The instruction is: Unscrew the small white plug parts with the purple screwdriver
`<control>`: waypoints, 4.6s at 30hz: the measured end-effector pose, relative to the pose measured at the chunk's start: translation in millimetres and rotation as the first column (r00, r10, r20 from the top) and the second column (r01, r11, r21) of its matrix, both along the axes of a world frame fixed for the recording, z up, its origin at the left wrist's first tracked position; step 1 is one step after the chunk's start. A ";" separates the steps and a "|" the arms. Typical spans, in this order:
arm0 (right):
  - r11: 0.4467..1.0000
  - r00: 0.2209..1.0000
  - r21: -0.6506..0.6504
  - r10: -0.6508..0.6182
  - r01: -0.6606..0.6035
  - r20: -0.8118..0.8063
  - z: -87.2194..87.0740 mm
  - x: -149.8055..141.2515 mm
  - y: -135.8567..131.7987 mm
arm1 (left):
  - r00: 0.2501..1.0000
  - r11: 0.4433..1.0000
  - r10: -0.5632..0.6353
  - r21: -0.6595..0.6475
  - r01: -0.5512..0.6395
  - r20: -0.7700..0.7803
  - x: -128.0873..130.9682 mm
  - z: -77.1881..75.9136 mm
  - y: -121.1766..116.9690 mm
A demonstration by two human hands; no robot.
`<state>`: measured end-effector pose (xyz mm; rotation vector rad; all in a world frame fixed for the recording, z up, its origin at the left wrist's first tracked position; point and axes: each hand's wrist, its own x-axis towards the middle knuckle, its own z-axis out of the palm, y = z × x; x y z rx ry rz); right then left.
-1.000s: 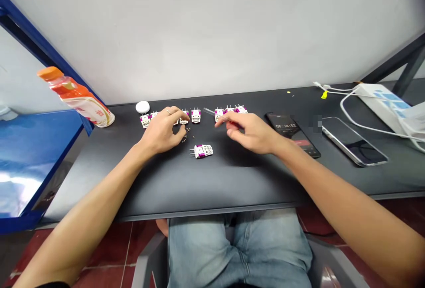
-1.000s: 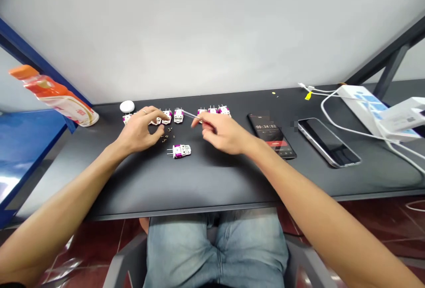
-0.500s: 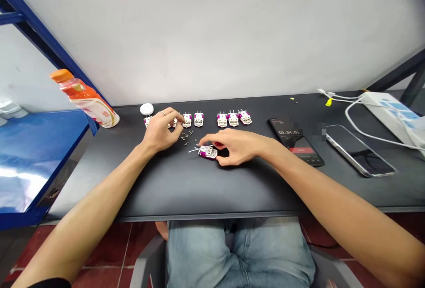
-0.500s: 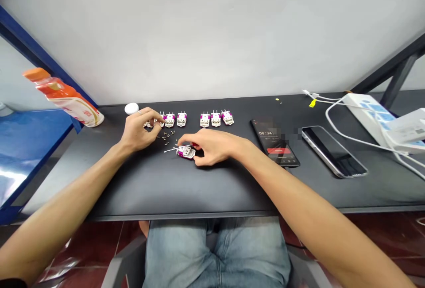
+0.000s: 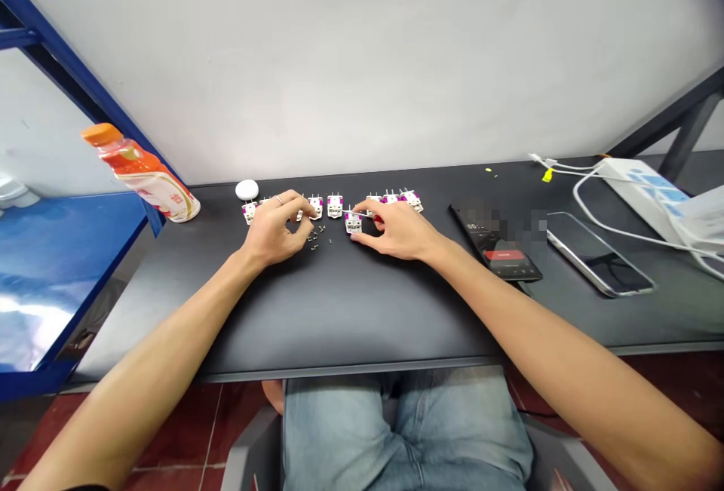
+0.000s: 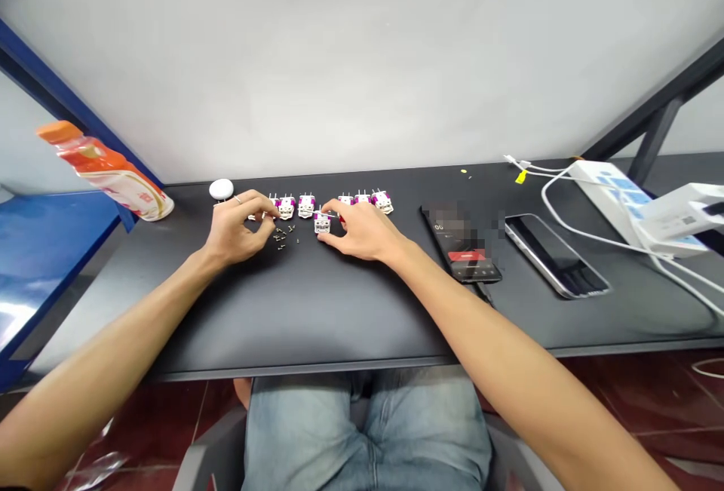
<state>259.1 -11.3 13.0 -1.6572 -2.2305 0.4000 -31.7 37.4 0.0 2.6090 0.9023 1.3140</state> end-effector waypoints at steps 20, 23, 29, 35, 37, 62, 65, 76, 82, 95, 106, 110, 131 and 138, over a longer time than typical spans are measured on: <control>0.990 0.984 0.103 -0.107 0.093 0.140 -11.2 -4.7 5.2 | 0.999 0.999 -0.038 0.015 0.039 -0.034 3.3 1.9 -3.5; 0.977 0.971 0.115 -0.192 0.177 0.143 -8.3 -1.5 3.5 | 0.999 0.999 -0.032 -0.005 0.032 -0.044 2.5 1.0 -3.3; 0.963 0.957 0.076 -0.266 0.258 0.119 -3.2 4.0 1.0 | 0.998 0.999 -0.041 0.023 0.042 -0.044 2.1 0.4 -3.1; 0.996 0.996 0.001 -0.086 0.086 0.020 2.6 8.2 -6.5 | 0.997 0.995 -0.069 0.070 0.071 -0.038 3.9 -0.9 -3.4; 0.992 0.989 -0.061 0.105 -0.112 -0.099 3.1 12.5 -9.0 | 0.996 0.994 -0.080 0.070 0.083 -0.042 5.0 -0.7 -5.8; 0.926 0.685 0.355 0.341 -0.127 -0.644 21.9 9.8 -25.7 | 0.865 0.909 -0.386 -0.291 0.297 -0.322 27.6 1.7 -34.3; 0.899 0.734 0.422 0.364 -0.116 -0.573 19.6 10.9 -26.5 | 0.868 0.911 -0.382 -0.288 0.296 -0.318 27.7 2.3 -34.4; 0.740 0.870 0.668 0.380 -0.081 -0.315 14.2 3.6 -28.0 | 0.877 0.920 -0.373 -0.243 0.308 -0.303 28.0 0.2 -34.2; 0.687 0.936 0.721 0.305 -0.090 -0.174 7.3 -12.8 -37.6 | 0.888 0.929 -0.349 -0.236 0.285 -0.299 29.6 -2.1 -34.9; 0.588 0.947 0.771 0.317 -0.244 0.058 10.1 4.8 -30.1 | 0.885 0.930 -0.345 -0.241 0.278 -0.313 30.8 -0.8 -35.6; 0.548 0.935 0.784 0.338 -0.291 0.110 12.4 -4.2 -34.1 | 0.884 0.926 -0.354 -0.244 0.286 -0.307 32.1 -1.7 -35.7; 0.567 0.928 0.771 0.365 -0.289 0.079 8.0 -5.4 -33.1 | 0.882 0.924 -0.352 -0.267 0.274 -0.314 31.6 -2.2 -35.5; 0.868 0.672 0.497 0.372 -0.006 -0.641 1.4 -13.9 -40.9 | 0.876 0.927 -0.349 -0.258 0.271 -0.334 31.2 -0.2 -35.8; 0.885 0.561 0.463 0.406 -0.045 -0.721 9.6 -13.7 -41.0 | 0.876 0.923 -0.371 -0.230 0.310 -0.308 29.4 -1.4 -34.3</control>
